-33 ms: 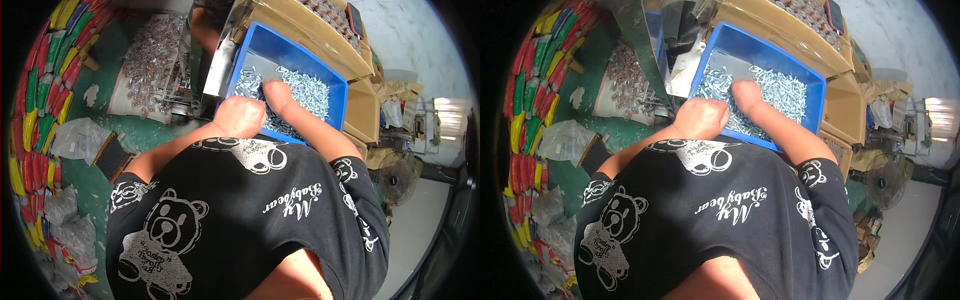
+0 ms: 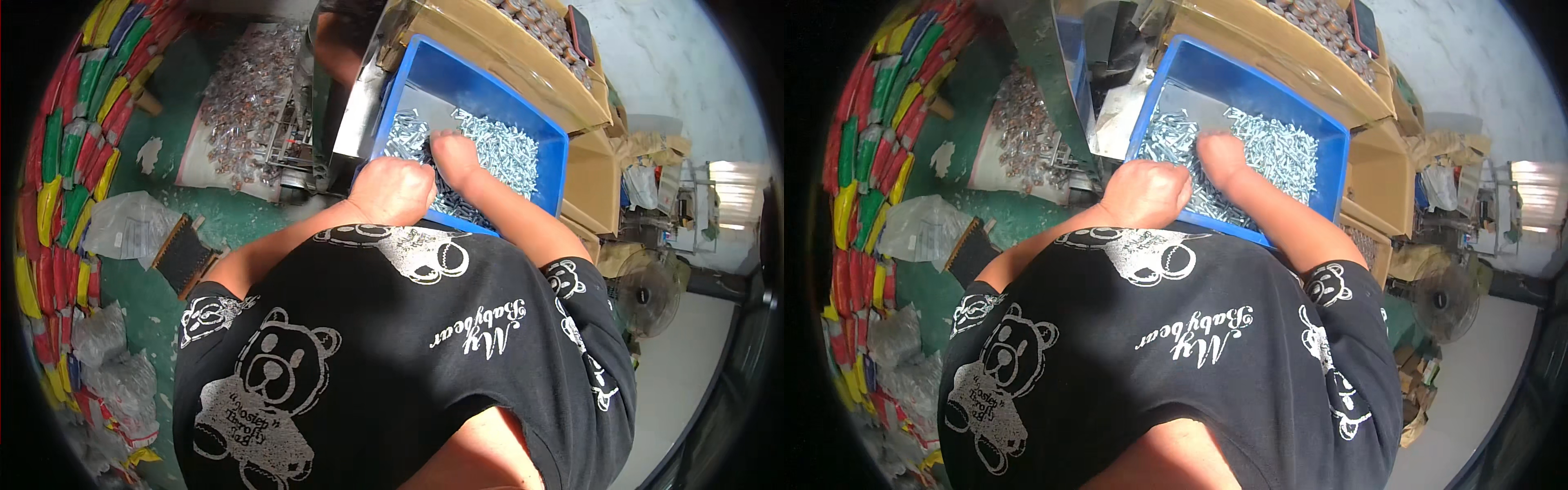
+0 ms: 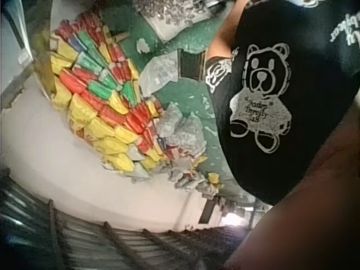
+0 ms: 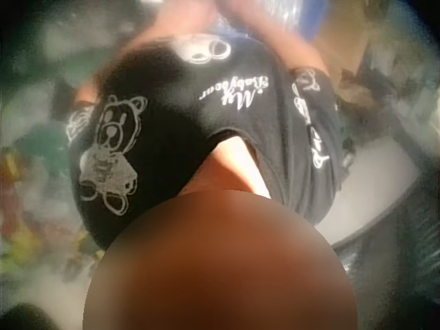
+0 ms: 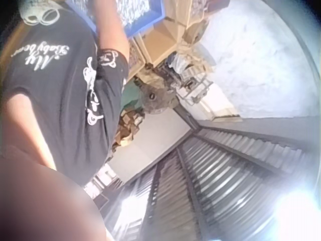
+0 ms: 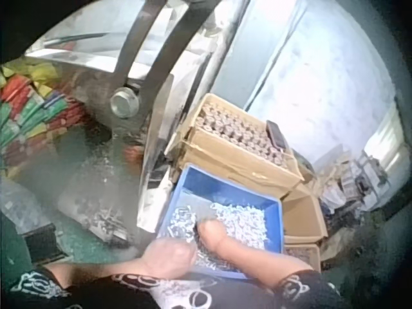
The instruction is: The person sorts small metal parts by hand, transferring them from a blue tray into individual cardboard boxes.
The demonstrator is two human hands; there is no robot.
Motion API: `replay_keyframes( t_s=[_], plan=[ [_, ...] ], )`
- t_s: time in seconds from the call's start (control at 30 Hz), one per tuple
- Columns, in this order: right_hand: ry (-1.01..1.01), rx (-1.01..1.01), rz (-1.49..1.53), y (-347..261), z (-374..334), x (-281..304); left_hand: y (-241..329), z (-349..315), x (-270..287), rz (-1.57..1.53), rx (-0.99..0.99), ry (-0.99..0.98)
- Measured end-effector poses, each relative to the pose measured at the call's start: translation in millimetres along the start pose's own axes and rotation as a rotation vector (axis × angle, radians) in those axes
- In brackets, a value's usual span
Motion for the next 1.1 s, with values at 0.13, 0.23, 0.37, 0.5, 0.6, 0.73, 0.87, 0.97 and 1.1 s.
replay_keyframes(
  t_s=[0.13, 0.23, 0.37, 0.5, 0.6, 0.73, 0.87, 0.97, 1.1],
  plan=[
    [0.092, 0.012, -0.032, 20.7, -11.8, -6.1, -0.2, 0.1, 0.6, -0.020, -0.009, -0.012],
    [0.085, -0.114, 0.020, 58.7, -27.0, 5.3, -5.5, -1.1, 0.6, -0.072, 0.004, -0.013],
    [0.268, -0.181, 0.433, 75.4, -26.0, 54.4, -1.1, -1.6, 6.4, -0.022, -0.004, -0.005],
    [0.265, -0.075, 0.998, 10.0, 32.8, 126.1, -0.2, -1.0, 10.7, -0.045, 0.003, 0.040],
    [0.385, -0.021, 1.124, -0.9, 89.7, 149.4, 8.0, 2.5, 6.9, 0.025, -0.015, 0.027],
    [0.635, -0.044, 1.252, 10.0, 85.3, 175.9, 14.0, 2.2, 3.0, 0.107, 0.001, -0.011],
    [0.691, -0.065, 1.341, 38.6, -22.0, 140.8, 14.6, 0.8, 1.9, 0.104, 0.068, -0.036],
    [0.737, -0.346, 1.214, 74.2, -118.5, 108.9, 8.9, 2.2, 3.7, 0.168, 0.121, -0.050],
    [1.087, -0.546, 1.242, 118.2, -245.2, 59.5, 9.3, -7.0, 11.1, 0.293, 0.174, 0.028]
  ],
)
Point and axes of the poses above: each hand's wrist, its own z-axis towards the middle knuckle, its own x-axis out of the back of the hand, y = z × x, the point moved 8 cm from there along z, towards the middle knuckle, and after that the axes turned 15 degrees about x, right-handed, at the moved point
